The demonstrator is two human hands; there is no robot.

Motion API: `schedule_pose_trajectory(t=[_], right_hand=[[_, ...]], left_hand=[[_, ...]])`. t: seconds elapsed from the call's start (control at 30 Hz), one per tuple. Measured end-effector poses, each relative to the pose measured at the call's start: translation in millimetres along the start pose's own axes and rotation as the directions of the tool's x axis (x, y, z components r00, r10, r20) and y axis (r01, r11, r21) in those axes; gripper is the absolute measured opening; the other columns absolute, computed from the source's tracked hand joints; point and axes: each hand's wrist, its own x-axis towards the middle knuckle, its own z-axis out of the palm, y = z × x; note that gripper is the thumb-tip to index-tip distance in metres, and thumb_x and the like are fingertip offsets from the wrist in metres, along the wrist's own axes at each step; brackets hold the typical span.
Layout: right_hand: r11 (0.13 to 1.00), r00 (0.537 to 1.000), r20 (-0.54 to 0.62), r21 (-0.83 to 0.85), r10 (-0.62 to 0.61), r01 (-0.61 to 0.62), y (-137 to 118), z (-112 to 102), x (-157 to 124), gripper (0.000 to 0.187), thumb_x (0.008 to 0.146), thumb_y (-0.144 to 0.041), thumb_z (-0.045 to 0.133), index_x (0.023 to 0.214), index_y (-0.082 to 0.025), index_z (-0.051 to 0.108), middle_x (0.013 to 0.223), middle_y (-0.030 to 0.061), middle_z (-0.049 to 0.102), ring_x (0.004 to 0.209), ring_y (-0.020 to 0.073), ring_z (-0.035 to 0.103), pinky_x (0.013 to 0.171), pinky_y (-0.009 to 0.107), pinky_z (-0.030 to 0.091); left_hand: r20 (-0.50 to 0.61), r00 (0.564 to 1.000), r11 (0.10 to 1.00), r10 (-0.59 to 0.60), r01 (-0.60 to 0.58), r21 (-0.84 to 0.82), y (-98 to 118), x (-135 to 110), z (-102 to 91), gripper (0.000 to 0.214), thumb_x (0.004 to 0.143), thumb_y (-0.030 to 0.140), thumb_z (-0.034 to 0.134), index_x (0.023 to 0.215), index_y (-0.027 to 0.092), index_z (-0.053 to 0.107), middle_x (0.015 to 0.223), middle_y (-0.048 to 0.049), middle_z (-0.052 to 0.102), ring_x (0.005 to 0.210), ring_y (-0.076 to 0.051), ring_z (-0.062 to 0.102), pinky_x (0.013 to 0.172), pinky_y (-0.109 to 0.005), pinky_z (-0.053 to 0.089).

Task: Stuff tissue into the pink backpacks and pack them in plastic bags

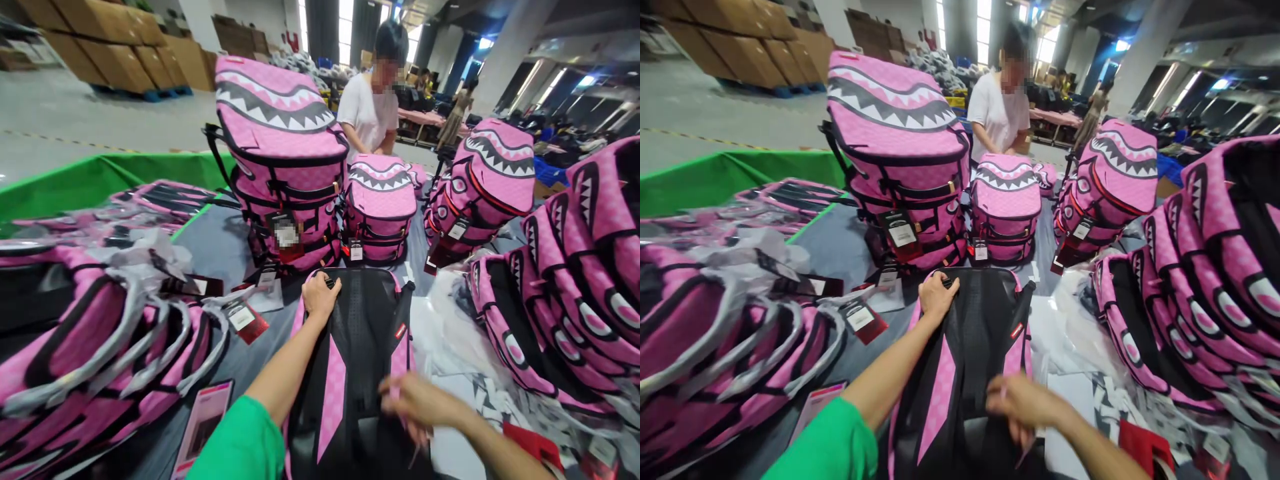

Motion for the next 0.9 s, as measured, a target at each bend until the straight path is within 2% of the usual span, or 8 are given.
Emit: schedule_pose_trajectory(t=[0.13,0.23,0.33,0.43,0.53,0.6,0.73,0.9], right_hand=[[0.977,0.95,-0.306,-0.178,0.062,-0.121,-5,-57,114,0.038,0.086,-0.053,0.057,0.105,-0.02,0.066,0.074,0.0074,0.072,0.073,0.0259,0.072,0.065,0.033,0.051],[0.96,0.905,-0.422,-0.23,0.047,-0.157,-9,-63,175,0.04,0.082,-0.053,0.062,0.101,-0.018,0.065,0.086,0.0143,0.073,0.09,0.0321,0.071,0.073,0.037,0.051],[0.96,0.889,-0.456,-0.268,-0.054,-0.079,-16,-47,180,0.035,0.081,-0.053,0.061,0.088,-0.019,0.063,0.084,0.0124,0.072,0.09,0.0314,0.07,0.076,0.037,0.051],[0.952,0.856,-0.457,-0.282,-0.243,0.12,-19,-30,141,0.032,0.083,-0.052,0.056,0.09,-0.021,0.06,0.083,0.0069,0.071,0.079,0.0238,0.069,0.074,0.032,0.052],[0.915,0.81,-0.428,-0.23,-0.4,0.331,-15,-21,92,0.027,0.083,-0.049,0.058,0.087,-0.022,0.057,0.07,0.0001,0.066,0.058,0.0163,0.062,0.06,0.026,0.049],[0.917,0.799,-0.45,-0.181,-0.399,0.356,-11,-20,70,0.025,0.084,-0.047,0.059,0.086,-0.022,0.055,0.06,-0.0046,0.058,0.048,0.0128,0.054,0.052,0.023,0.044],[0.939,0.77,-0.551,-0.083,-0.321,0.332,-6,-27,52,0.029,0.082,-0.05,0.062,0.085,-0.022,0.054,0.054,-0.0087,0.046,0.043,0.0101,0.043,0.045,0.021,0.036],[0.947,0.793,-0.548,0.005,-0.267,0.323,-10,-34,49,0.031,0.081,-0.053,0.058,0.082,-0.022,0.053,0.054,-0.0093,0.038,0.045,0.0107,0.039,0.045,0.022,0.034]], left_hand=[[-0.036,0.993,0.994,0.108,-0.108,0.001,5,-1,-9.1,0.038,0.084,0.045,0.069,0.112,0.019,0.066,0.12,-0.015,0.062,0.117,-0.035,0.053,0.098,-0.046,0.041],[0.025,0.913,0.909,0.408,-0.403,-0.104,25,-6,-10.9,0.033,0.091,0.036,0.063,0.118,0.018,0.064,0.124,-0.016,0.061,0.12,-0.033,0.05,0.104,-0.051,0.038],[0.167,0.743,0.755,0.649,-0.601,-0.26,55,-9,1.6,0.024,0.093,0.025,0.06,0.115,0.021,0.065,0.114,-0.0096,0.069,0.112,-0.026,0.057,0.098,-0.043,0.045],[0.199,0.595,0.624,0.779,-0.703,-0.341,84,-9,23.0,0.045,0.086,0.02,0.068,0.13,0.028,0.06,0.139,-0.0076,0.061,0.127,-0.024,0.051,0.102,-0.041,0.046],[0.201,0.282,0.337,0.938,-0.876,-0.345,103,-12,40.8,0.035,0.086,0.02,0.07,0.12,0.028,0.065,0.139,-0.0067,0.062,0.136,-0.027,0.045,0.106,-0.047,0.042],[0.199,0.159,0.216,0.967,-0.925,-0.313,108,-17,44.7,0.016,0.093,0.019,0.063,0.107,0.024,0.069,0.12,-0.0057,0.071,0.127,-0.024,0.054,0.109,-0.046,0.04],[0.137,0.188,0.212,0.973,-0.96,-0.182,109,-21,29.5,0.023,0.101,0.013,0.044,0.107,0.018,0.065,0.103,-0.0079,0.07,0.109,-0.021,0.06,0.114,-0.046,0.034],[0.114,0.179,0.193,0.977,-0.973,-0.13,110,-25,8.1,0.019,0.101,0.019,0.046,0.104,0.02,0.065,0.099,-0.0067,0.067,0.104,-0.021,0.06,0.109,-0.042,0.039]])
